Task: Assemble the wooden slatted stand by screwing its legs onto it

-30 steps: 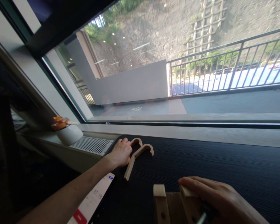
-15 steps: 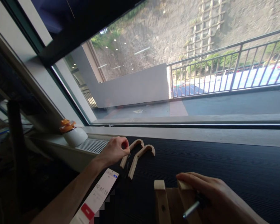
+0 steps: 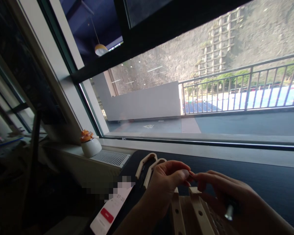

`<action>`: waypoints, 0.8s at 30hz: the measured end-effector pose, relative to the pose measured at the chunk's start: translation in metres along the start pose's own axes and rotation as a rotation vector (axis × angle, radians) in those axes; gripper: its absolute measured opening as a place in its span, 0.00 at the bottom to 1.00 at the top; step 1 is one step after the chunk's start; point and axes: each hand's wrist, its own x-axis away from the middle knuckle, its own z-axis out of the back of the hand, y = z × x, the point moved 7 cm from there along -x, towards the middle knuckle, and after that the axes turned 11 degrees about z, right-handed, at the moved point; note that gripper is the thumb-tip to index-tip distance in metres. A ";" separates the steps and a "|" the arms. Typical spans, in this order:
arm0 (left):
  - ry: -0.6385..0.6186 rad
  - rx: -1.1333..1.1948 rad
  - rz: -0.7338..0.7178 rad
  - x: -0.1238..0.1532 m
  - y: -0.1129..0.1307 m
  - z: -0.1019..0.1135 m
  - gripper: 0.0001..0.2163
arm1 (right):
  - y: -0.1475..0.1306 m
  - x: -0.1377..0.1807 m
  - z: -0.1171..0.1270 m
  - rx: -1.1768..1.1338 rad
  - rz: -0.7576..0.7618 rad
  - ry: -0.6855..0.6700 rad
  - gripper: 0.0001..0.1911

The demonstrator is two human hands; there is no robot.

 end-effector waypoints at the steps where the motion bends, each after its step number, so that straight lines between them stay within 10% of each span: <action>1: 0.001 0.036 0.015 -0.001 -0.004 -0.003 0.05 | 0.000 0.002 -0.001 -0.010 -0.014 0.013 0.14; 17: -0.148 0.051 0.047 -0.004 -0.014 -0.024 0.09 | -0.019 0.015 0.023 0.113 -0.049 0.242 0.07; 24: -0.201 -0.818 -0.083 0.007 0.003 -0.018 0.26 | 0.003 0.038 0.051 0.328 -0.134 0.269 0.08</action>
